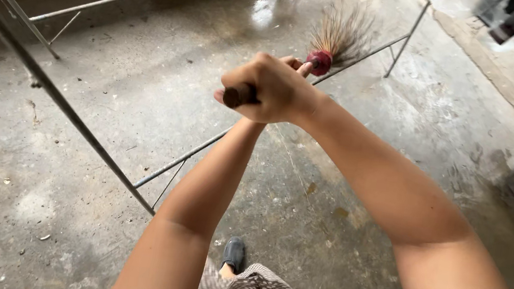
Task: The person sweeps a concrete floor using a traditional straw broom. They move around a metal clothes drying rack and sweep near a doorway, a scooter, and a wall. The person briefly picks up and repositions a pair of sandals before continuing to sweep.
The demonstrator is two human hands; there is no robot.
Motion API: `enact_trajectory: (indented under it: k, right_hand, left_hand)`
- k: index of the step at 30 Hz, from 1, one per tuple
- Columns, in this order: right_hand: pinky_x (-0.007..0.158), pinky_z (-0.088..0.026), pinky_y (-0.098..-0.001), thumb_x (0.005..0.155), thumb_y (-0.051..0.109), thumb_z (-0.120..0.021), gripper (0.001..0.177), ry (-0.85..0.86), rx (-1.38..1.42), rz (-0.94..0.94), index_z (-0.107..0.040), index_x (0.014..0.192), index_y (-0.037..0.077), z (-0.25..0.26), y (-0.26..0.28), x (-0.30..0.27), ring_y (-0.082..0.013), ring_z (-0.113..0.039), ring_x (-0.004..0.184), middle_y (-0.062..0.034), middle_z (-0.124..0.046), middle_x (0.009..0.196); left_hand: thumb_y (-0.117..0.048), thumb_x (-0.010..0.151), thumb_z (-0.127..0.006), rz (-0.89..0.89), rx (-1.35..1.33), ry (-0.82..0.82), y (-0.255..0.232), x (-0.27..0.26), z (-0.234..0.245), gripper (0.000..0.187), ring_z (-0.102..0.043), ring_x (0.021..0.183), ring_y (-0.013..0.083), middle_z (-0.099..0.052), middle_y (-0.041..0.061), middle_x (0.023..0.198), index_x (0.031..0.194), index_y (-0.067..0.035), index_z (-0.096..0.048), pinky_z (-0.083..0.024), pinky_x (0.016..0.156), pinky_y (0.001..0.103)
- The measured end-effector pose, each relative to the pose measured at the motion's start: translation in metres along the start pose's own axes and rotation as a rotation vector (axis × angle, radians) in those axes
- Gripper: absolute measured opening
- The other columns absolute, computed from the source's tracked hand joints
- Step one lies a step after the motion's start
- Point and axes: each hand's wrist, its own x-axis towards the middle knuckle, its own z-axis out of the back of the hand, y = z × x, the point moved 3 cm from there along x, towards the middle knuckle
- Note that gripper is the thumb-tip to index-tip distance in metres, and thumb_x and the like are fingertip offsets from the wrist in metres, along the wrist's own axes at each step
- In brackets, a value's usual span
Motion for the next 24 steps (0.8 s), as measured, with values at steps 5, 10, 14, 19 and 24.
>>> enact_trajectory:
  k: [5,10,14,19,24]
  right_hand:
    - [0.041,-0.034,-0.0342,0.1,0.014,-0.061,0.043,0.057,0.03,-0.089,-0.046,0.06,0.01,-0.007,-0.071,0.008,-0.0143,-0.045,0.04,-0.0003,-0.048,0.048]
    - [0.044,-0.036,-0.0346,0.101,0.018,-0.064,0.043,-0.037,0.151,-0.108,-0.045,0.063,0.01,-0.004,-0.135,0.032,-0.0156,-0.046,0.045,-0.0029,-0.049,0.053]
    - [0.046,-0.035,-0.0375,0.093,0.032,-0.074,0.052,-0.096,0.074,-0.177,-0.041,0.061,0.008,-0.015,-0.207,0.038,-0.0181,-0.043,0.045,-0.0062,-0.044,0.05]
    - [0.047,-0.042,-0.0341,0.09,0.027,-0.066,0.04,-0.241,0.225,-0.281,-0.052,0.057,0.009,-0.034,-0.304,0.021,-0.0165,-0.048,0.044,-0.0007,-0.052,0.05]
    - [0.069,-0.059,-0.0327,0.088,0.014,-0.068,0.019,-0.603,0.746,-0.497,-0.068,0.074,0.001,-0.044,-0.345,-0.005,-0.0182,-0.069,0.067,-0.01,-0.07,0.071]
  left_hand:
    - [-0.024,0.101,-0.072,0.09,0.103,-0.018,0.036,0.024,0.026,0.025,-0.053,0.08,0.0168,-0.059,0.007,0.087,0.095,-0.001,-0.063,-0.048,0.072,0.036]
    - [-0.024,0.094,-0.071,0.19,0.152,0.067,0.097,0.052,0.052,0.024,-0.058,0.084,0.0221,-0.062,0.011,0.09,0.097,-0.002,-0.064,-0.05,0.075,0.038]
    - [-0.025,0.089,-0.071,0.283,0.225,0.105,0.163,0.064,0.078,0.025,-0.062,0.087,0.0264,-0.065,0.015,0.092,0.099,-0.002,-0.065,-0.051,0.077,0.04]
    - [-0.026,0.082,-0.07,0.503,0.455,0.356,0.232,0.082,0.113,0.029,-0.066,0.091,0.0317,-0.069,0.019,0.094,0.101,-0.003,-0.067,-0.053,0.08,0.042]
    - [-0.026,0.076,-0.069,0.823,0.599,0.539,0.229,0.067,0.154,0.035,-0.07,0.095,0.037,-0.073,0.023,0.097,0.103,-0.004,-0.068,-0.055,0.082,0.044]
